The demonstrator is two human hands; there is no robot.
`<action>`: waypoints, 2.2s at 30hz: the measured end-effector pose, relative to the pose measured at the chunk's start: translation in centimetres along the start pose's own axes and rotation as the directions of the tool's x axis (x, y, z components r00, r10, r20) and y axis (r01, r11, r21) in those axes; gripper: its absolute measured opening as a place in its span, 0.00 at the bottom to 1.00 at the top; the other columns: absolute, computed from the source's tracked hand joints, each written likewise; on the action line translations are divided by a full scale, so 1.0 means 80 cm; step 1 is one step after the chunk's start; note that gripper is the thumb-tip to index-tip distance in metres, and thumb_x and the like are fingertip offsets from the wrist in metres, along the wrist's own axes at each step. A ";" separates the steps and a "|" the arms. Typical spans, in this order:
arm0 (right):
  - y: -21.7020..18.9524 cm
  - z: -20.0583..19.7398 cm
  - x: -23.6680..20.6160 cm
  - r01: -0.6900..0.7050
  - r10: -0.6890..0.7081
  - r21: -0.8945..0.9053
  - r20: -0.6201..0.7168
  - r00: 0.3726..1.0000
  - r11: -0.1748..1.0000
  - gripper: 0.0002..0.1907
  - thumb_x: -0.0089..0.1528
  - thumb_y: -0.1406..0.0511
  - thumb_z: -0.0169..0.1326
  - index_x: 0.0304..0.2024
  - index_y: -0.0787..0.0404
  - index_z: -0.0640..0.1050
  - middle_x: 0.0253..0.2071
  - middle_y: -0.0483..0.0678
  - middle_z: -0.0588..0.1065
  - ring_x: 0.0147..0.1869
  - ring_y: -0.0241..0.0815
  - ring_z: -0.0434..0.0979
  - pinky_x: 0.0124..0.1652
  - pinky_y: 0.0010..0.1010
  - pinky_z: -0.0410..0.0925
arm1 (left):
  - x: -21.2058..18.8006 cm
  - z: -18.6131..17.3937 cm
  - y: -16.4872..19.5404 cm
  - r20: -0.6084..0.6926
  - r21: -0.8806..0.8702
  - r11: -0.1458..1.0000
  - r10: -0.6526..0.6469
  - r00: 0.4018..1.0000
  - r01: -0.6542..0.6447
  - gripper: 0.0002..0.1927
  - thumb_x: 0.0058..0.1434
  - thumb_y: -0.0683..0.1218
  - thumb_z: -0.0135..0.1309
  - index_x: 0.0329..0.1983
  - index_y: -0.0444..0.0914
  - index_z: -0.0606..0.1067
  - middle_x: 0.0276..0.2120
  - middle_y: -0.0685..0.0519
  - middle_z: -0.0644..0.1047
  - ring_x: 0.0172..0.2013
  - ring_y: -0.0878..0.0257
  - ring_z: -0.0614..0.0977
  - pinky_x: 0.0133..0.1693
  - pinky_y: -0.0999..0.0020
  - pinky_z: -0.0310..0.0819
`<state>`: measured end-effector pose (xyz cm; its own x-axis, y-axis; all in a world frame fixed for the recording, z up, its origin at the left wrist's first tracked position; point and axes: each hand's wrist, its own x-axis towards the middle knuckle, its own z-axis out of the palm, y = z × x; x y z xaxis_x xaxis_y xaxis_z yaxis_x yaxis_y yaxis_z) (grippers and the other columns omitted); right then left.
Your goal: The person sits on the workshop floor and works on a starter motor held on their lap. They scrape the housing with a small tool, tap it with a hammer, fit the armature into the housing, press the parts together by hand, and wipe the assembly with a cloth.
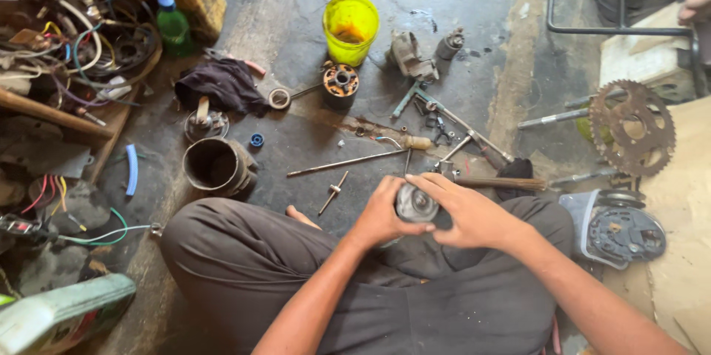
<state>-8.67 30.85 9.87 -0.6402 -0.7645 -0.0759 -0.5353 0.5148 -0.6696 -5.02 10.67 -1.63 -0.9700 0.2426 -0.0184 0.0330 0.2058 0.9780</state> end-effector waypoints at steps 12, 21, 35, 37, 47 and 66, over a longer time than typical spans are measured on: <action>-0.023 -0.013 0.032 0.193 -0.033 -0.481 0.323 0.946 0.855 0.50 0.49 0.56 0.67 0.68 0.63 0.59 0.53 0.56 0.68 0.53 0.57 0.75 0.44 0.45 0.71 | 0.014 0.017 -0.029 0.029 0.018 0.997 0.068 0.997 -0.069 0.23 0.44 0.46 0.71 0.42 0.37 0.76 0.40 0.45 0.82 0.44 0.46 0.84 0.44 0.58 0.79; -0.023 0.034 0.002 -0.370 0.341 -0.349 -0.142 0.929 0.861 0.40 0.55 0.41 0.66 0.52 0.62 0.67 0.45 0.57 0.75 0.49 0.61 0.79 0.44 0.49 0.72 | -0.004 0.053 -0.011 -0.234 -0.004 0.989 0.142 0.962 -0.147 0.18 0.49 0.40 0.63 0.43 0.38 0.74 0.40 0.43 0.80 0.46 0.40 0.80 0.46 0.55 0.76; 0.001 -0.025 -0.015 0.345 0.039 -0.693 0.474 0.880 0.633 0.49 0.51 0.51 0.67 0.65 0.67 0.60 0.38 0.51 0.73 0.41 0.51 0.79 0.37 0.42 0.72 | 0.004 0.080 -0.014 -0.074 0.074 0.979 0.198 0.977 -0.193 0.21 0.41 0.40 0.64 0.39 0.37 0.73 0.38 0.43 0.78 0.46 0.40 0.79 0.46 0.51 0.74; 0.002 -0.013 -0.028 0.249 0.098 -0.667 0.437 0.894 0.703 0.50 0.52 0.48 0.66 0.64 0.71 0.61 0.37 0.53 0.74 0.39 0.53 0.80 0.34 0.43 0.72 | -0.002 0.086 -0.017 -0.052 0.088 0.977 0.200 0.979 -0.195 0.21 0.40 0.40 0.64 0.39 0.37 0.72 0.38 0.43 0.78 0.45 0.40 0.78 0.46 0.50 0.73; -0.054 -0.008 -0.015 -0.803 0.807 -0.108 0.172 0.565 0.586 0.31 0.56 0.46 0.62 0.51 0.60 0.78 0.27 0.55 0.78 0.32 0.58 0.84 0.34 0.45 0.76 | -0.002 0.076 -0.006 -0.081 0.125 0.979 0.171 0.982 -0.160 0.21 0.42 0.41 0.66 0.39 0.37 0.71 0.36 0.42 0.77 0.43 0.40 0.78 0.44 0.48 0.72; -0.023 0.010 -0.001 -0.897 0.880 0.003 0.194 0.433 0.441 0.52 0.61 0.35 0.50 0.29 0.87 0.81 0.15 0.57 0.77 0.17 0.49 0.82 0.21 0.37 0.77 | -0.001 0.076 -0.004 -0.126 0.063 0.987 0.152 0.980 -0.145 0.22 0.43 0.39 0.65 0.43 0.38 0.74 0.39 0.44 0.79 0.45 0.41 0.79 0.45 0.50 0.73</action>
<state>-7.17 29.67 10.56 -0.6418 0.0466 -0.7654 0.3399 0.9120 -0.2295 -3.51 16.39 -3.22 -0.9763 0.1494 0.1567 0.1882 0.2279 0.9553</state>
